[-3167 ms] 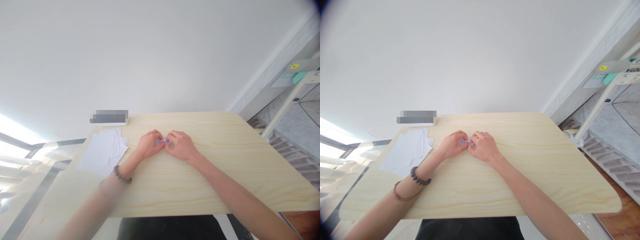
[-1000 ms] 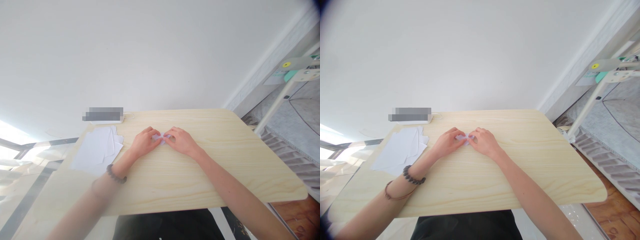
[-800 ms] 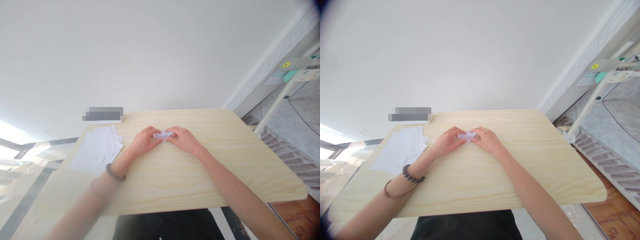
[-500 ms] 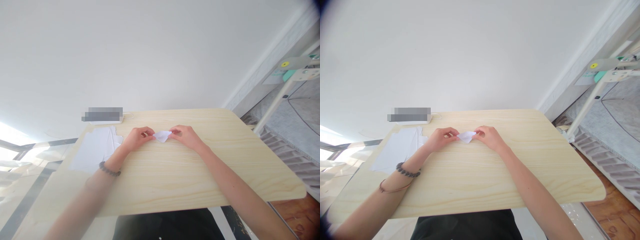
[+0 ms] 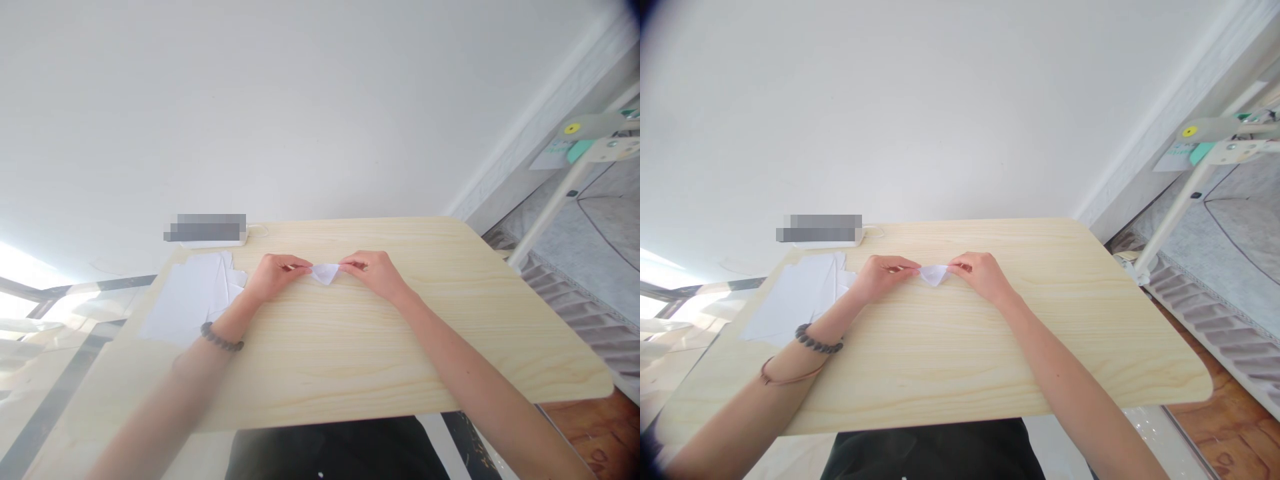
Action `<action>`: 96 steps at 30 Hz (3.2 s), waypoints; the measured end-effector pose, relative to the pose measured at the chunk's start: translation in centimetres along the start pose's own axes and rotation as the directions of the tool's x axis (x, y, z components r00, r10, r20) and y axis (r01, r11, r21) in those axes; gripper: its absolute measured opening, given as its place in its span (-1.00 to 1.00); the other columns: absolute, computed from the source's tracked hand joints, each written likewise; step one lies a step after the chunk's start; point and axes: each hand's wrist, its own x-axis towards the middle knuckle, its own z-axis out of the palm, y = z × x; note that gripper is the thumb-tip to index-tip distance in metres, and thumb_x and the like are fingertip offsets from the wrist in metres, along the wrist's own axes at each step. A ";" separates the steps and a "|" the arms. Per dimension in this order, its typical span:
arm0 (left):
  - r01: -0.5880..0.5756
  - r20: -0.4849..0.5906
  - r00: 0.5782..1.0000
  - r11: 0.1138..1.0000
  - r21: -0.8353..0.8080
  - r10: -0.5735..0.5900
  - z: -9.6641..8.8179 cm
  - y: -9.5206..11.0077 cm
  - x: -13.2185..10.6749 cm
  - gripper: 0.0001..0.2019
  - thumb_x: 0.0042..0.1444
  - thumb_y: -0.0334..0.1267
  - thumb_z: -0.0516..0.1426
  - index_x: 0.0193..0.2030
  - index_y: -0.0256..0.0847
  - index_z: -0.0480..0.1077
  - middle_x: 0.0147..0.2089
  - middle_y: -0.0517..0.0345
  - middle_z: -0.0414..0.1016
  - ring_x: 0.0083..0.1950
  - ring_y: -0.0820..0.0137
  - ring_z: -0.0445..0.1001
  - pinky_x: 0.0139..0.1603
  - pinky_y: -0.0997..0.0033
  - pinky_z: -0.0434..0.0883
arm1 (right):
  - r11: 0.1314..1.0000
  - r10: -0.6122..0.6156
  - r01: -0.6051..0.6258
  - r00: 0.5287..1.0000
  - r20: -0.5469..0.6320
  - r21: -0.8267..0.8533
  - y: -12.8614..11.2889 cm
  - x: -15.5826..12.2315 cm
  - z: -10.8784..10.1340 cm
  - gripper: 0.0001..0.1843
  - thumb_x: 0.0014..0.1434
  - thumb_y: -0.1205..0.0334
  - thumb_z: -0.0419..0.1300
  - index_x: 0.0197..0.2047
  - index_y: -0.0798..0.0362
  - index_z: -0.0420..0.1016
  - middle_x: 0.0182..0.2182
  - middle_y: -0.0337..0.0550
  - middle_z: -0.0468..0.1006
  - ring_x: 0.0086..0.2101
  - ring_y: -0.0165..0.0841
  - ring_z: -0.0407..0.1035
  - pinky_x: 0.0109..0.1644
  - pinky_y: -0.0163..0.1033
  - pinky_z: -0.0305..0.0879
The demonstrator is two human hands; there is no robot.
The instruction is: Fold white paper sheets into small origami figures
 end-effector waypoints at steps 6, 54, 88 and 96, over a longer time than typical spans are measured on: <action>-0.081 -0.015 0.997 0.997 -0.010 0.081 0.2 0.2 0.2 -0.76 0.05 -0.13 0.06 -0.33 -0.20 0.48 -0.28 0.16 0.53 -0.28 0.43 0.46 -0.27 0.51 0.40 | 0.993 -0.073 0.071 0.997 -0.012 -0.099 -0.2 0.0 0.2 -0.79 0.12 0.15 0.07 -0.38 0.00 0.50 -0.40 -0.26 0.52 -0.46 -0.48 0.32 -0.37 -0.36 0.19; -0.361 0.167 0.933 0.834 0.417 0.320 4.7 1.3 3.1 -0.67 0.17 -0.16 -0.11 -0.01 -0.20 0.29 0.05 -0.01 0.30 0.12 0.27 0.20 0.14 0.15 0.14 | 0.711 0.611 -0.703 0.628 -0.482 -0.015 15.1 1.4 -17.3 -0.78 -0.09 0.47 0.10 -0.33 0.25 0.50 -0.38 -0.01 0.54 -0.59 -0.47 0.38 -0.66 -0.43 0.27; -0.232 0.177 0.972 0.774 0.589 0.156 2.7 1.0 0.7 -0.64 0.18 -0.14 -0.15 0.08 -0.12 0.19 0.17 0.01 0.17 0.18 0.23 0.12 0.12 0.13 0.16 | 0.985 0.119 -0.137 0.979 -0.165 -0.108 1.9 1.8 1.5 -0.81 0.05 0.26 0.00 -0.28 -0.02 0.39 -0.53 -0.29 0.49 -0.55 -0.46 0.31 -0.42 -0.36 0.18; -0.159 0.271 0.962 0.762 0.628 -0.022 -3.0 0.1 -1.2 -0.59 0.08 -0.07 0.00 0.07 -0.10 0.22 0.18 0.02 0.16 0.21 0.19 0.08 0.13 0.15 0.12 | 0.965 0.028 -0.041 0.998 -0.053 -0.260 -0.3 2.7 4.5 -0.79 0.06 0.30 -0.02 -0.31 -0.06 0.41 -0.44 -0.29 0.52 -0.47 -0.43 0.34 -0.38 -0.33 0.13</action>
